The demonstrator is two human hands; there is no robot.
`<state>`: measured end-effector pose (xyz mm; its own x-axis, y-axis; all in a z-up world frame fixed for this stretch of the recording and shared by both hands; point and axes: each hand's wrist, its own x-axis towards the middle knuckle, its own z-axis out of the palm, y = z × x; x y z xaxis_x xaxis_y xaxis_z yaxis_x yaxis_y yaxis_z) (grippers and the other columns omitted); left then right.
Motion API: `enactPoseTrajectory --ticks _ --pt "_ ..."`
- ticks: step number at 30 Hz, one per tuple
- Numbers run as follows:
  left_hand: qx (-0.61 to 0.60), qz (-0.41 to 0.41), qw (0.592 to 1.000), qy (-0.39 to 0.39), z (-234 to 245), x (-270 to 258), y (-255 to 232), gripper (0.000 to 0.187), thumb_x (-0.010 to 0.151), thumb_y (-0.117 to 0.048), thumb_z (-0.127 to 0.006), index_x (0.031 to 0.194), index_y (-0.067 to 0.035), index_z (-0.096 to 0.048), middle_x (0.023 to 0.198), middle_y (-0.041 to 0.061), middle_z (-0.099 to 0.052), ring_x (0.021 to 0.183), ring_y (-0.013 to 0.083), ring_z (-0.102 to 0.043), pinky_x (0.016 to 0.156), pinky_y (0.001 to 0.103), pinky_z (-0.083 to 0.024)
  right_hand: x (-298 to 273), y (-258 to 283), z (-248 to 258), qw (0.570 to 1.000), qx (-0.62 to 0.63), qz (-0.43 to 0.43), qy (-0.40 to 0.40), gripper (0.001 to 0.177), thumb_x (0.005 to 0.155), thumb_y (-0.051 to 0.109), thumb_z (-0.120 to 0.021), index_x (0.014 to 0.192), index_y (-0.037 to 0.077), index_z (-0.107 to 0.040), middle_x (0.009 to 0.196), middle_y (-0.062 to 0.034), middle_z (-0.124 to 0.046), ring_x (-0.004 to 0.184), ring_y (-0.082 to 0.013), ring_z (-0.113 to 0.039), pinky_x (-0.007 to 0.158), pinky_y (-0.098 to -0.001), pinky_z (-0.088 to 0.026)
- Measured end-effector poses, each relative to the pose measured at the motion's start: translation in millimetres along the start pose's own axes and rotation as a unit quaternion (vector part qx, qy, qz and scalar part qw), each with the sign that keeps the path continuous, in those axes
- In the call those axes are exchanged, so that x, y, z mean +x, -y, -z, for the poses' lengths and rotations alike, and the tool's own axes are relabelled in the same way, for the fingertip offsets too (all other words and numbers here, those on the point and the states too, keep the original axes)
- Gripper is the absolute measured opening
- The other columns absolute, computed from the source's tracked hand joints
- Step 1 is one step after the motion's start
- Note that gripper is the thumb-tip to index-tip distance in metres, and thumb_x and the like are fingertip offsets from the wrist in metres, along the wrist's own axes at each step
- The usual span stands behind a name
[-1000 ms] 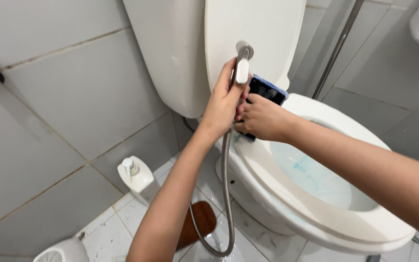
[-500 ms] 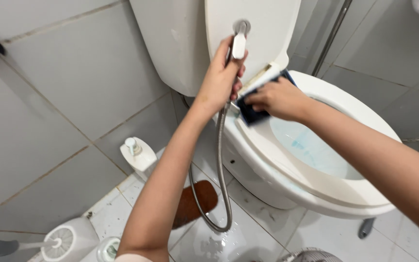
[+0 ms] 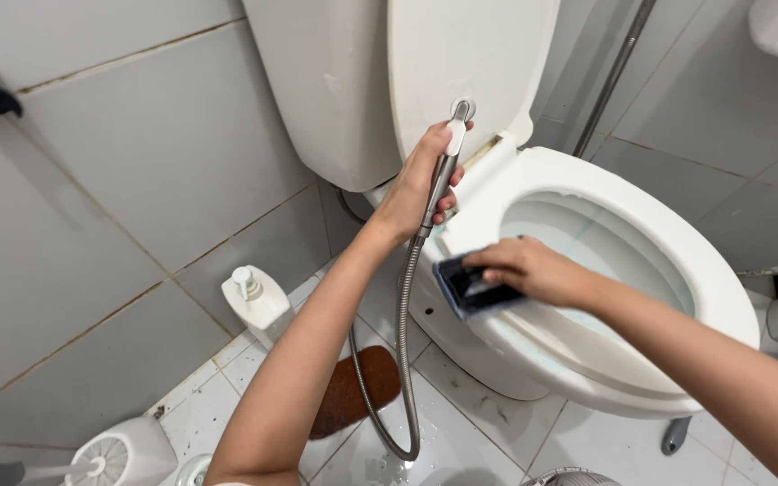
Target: The person wipes the exterior of the toilet tank, the seat cover, and the inner side of the seat cover with a cloth while holding a bidet sprayer.
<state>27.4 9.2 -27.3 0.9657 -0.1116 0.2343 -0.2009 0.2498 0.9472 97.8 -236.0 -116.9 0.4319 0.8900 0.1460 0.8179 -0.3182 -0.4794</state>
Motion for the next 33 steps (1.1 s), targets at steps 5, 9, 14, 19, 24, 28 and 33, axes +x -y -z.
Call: enactPoseTrajectory --ticks 5,9,14,19,24,28,33 --pt "0.069 0.013 0.997 -0.019 -11.9 -2.6 -1.2 0.073 0.096 -0.069 -0.035 0.142 -0.015 -0.052 0.075 -0.002 -0.044 0.049 0.0034 -0.039 0.039 0.021 -0.034 38.9 -37.7 28.4 0.987 0.056 -0.130 -0.074 0.035 0.092 0.018 -0.063 0.126 0.015 -0.072 0.096 -0.0129 -0.072 0.090 -0.0291 -0.068 0.087 -0.0398 -0.054" --pt "0.054 0.017 0.998 -0.011 -11.2 -3.5 -3.6 0.068 0.096 -0.066 -0.041 0.139 -0.014 -0.053 0.075 -0.002 -0.044 0.049 0.0037 -0.039 0.039 0.021 -0.034 26.3 -23.7 17.1 0.997 0.037 0.036 -0.062 0.028 0.095 0.026 -0.065 0.117 0.010 -0.072 0.103 -0.0099 -0.074 0.095 -0.0271 -0.069 0.087 -0.0402 -0.052" --pt "0.073 0.031 0.997 -0.012 -14.7 -1.7 -3.4 0.066 0.097 -0.065 -0.041 0.138 -0.016 -0.055 0.075 -0.003 -0.045 0.050 0.0030 -0.040 0.040 0.020 -0.035 19.9 -45.0 12.7 0.999 -0.006 0.045 -0.012 0.028 0.090 0.029 -0.070 0.112 0.013 -0.076 0.099 -0.0081 -0.075 0.097 -0.0272 -0.067 0.091 -0.0414 -0.049" --pt "0.072 0.025 0.997 -0.003 -17.0 -1.3 -2.0 0.064 0.098 -0.065 -0.041 0.138 -0.017 -0.054 0.076 -0.004 -0.045 0.052 0.0025 -0.042 0.041 0.020 -0.035 27.9 -154.0 62.4 0.982 -0.028 -0.073 -0.174 0.031 0.094 0.029 -0.069 0.120 0.014 -0.073 0.113 -0.0089 -0.076 0.103 -0.0273 -0.070 0.096 -0.0372 -0.052" --pt "0.082 0.059 0.995 0.010 -26.1 5.5 5.5 0.063 0.097 -0.063 -0.044 0.140 -0.018 -0.051 0.071 -0.005 -0.043 0.050 0.0021 -0.040 0.039 0.020 -0.035 39.2 -173.9 92.4 0.860 -0.213 -0.389 -0.251 0.031 0.103 0.041 -0.058 0.124 0.024 -0.073 0.109 -0.0116 -0.076 0.102 -0.0342 -0.070 0.091 -0.0509 -0.048" --pt "0.079 0.064 0.995 0.017 -25.5 10.7 10.7 0.063 0.096 -0.062 -0.045 0.140 -0.017 -0.053 0.070 -0.006 -0.043 0.049 0.0021 -0.041 0.038 0.020 -0.034 70.7 -159.5 63.3 0.837 -0.246 -0.388 -0.298 0.032 0.103 0.042 -0.055 0.120 0.022 -0.073 0.106 -0.0146 -0.075 0.099 -0.0397 -0.067 0.080 -0.0520 -0.052" --pt "0.062 0.057 0.996 0.007 -20.5 21.2 22.5 0.063 0.098 -0.061 -0.046 0.140 -0.015 -0.054 0.070 -0.007 -0.044 0.049 0.0011 -0.041 0.038 0.019 -0.033 59.7 -166.6 71.0 0.839 -0.300 -0.376 -0.254 0.032 0.109 0.041 -0.050 0.124 0.020 -0.069 0.101 -0.0163 -0.075 0.098 -0.0382 -0.070 0.078 -0.0523 -0.053"
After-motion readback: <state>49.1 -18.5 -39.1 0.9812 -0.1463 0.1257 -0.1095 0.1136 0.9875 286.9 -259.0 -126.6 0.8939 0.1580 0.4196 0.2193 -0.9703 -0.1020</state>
